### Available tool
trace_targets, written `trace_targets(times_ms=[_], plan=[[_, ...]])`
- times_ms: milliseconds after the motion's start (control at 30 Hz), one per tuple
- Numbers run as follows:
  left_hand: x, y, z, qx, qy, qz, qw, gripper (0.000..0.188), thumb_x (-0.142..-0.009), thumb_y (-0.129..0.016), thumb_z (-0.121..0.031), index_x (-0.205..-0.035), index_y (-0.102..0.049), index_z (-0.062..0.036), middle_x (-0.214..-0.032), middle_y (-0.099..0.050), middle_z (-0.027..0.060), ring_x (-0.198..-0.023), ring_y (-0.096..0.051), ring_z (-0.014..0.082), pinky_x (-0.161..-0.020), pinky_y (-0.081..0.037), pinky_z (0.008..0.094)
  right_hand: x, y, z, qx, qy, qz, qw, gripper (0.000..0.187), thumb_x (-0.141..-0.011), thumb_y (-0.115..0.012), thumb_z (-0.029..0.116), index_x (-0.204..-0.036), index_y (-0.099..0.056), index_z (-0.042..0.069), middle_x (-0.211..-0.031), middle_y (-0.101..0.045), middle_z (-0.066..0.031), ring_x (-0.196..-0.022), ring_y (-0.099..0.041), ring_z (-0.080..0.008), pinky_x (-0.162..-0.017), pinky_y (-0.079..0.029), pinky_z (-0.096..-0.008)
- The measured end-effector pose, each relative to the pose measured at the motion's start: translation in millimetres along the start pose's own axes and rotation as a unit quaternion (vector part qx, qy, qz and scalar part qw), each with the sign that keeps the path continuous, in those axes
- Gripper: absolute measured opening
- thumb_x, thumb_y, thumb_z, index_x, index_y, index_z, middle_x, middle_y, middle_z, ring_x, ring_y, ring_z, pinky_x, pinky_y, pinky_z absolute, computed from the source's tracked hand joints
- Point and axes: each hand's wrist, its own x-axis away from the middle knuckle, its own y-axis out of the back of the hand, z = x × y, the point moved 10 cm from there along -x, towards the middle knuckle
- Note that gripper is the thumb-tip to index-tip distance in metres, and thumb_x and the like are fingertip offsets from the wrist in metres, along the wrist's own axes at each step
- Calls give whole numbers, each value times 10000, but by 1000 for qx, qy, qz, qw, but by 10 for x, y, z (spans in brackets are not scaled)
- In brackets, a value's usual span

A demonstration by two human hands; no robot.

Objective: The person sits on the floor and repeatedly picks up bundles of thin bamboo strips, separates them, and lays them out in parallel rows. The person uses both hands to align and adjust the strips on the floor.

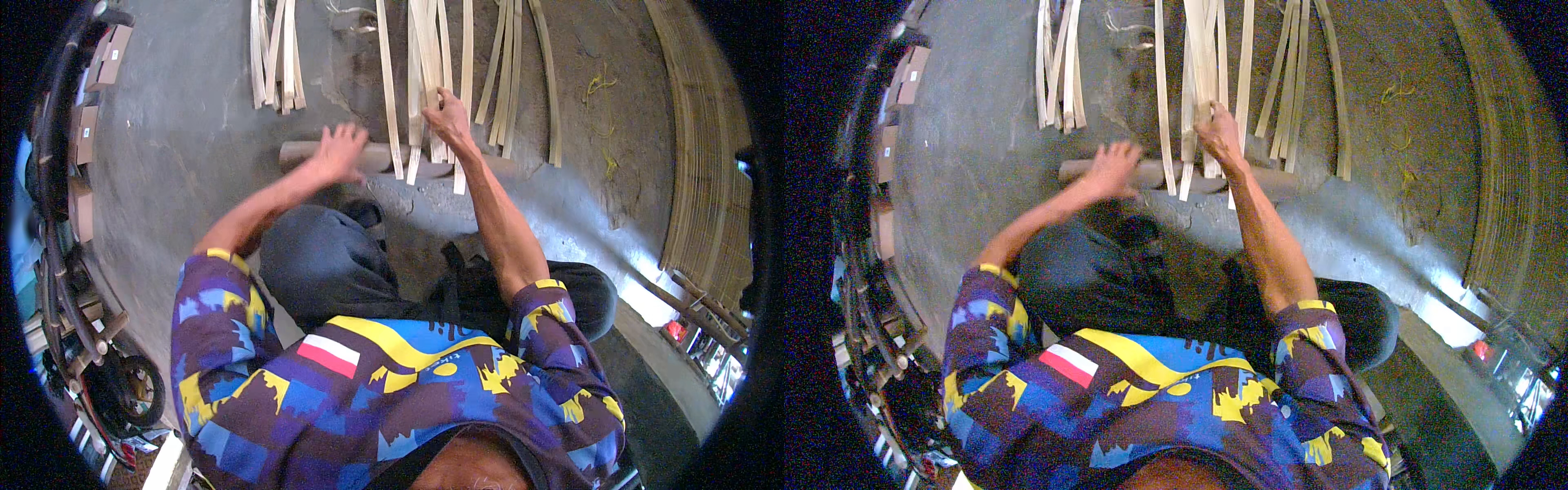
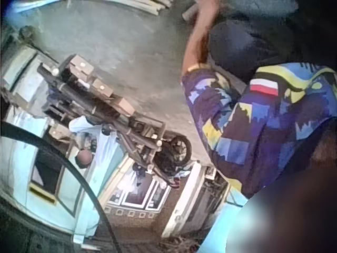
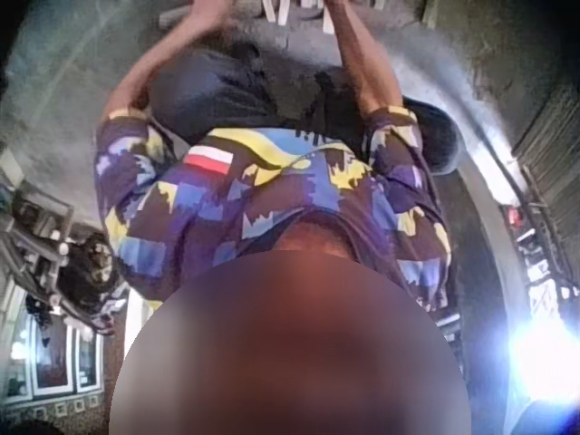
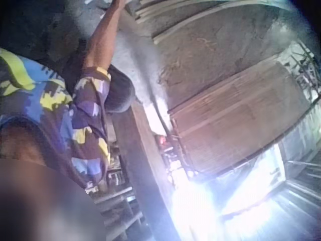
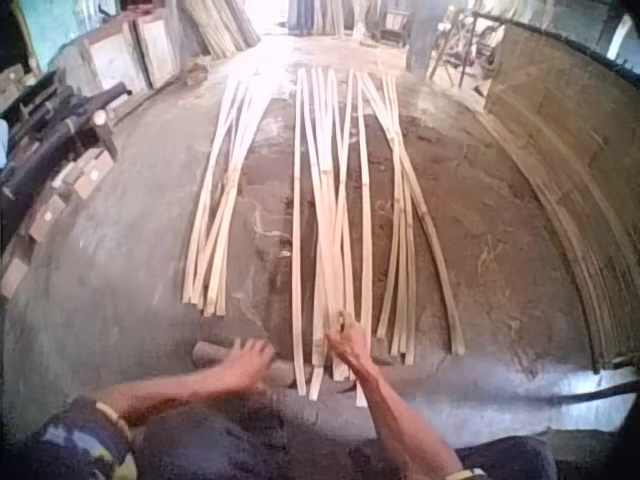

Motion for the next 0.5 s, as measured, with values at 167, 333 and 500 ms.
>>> trace_targets(times_ms=[167, 333, 500], plan=[[-81, 106, -103, 134, -69, -62, 987, 705, -468, -754, -318, -1049, -479, -30, -1045, -481, 157, -1010, -454, 309, -839, -398, 401, 31, -46, -62, -109, -73, 2, 991, 592, -696, -578, 157, -1195, -361, -76, -983, -549, -220, -573, -589, -203, -541, -479, -315], [-564, 216, -21, 240, -36, -37, 969, 626, -437, -737, -332, -925, -559, 16, -989, -500, 177, -928, -500, 315, -818, -419, 361, 66, 3, -76, 47, -33, -44, 997, 522, -699, -557, 136, -1156, -406, -64, -913, -563, -227, -731, -592, -283, -658, -470, -367], [-686, 479, 21, 198, -83, -78, 974, 629, -453, -740, -315, -951, -563, 27, -952, -497, 168, -940, -491, 314, -820, -416, 362, 123, 78, -67, -20, -24, -47, 998, 520, -696, -550, 141, -1150, -410, -69, -921, -556, -240, -839, -566, -314, -736, -451, -360]])
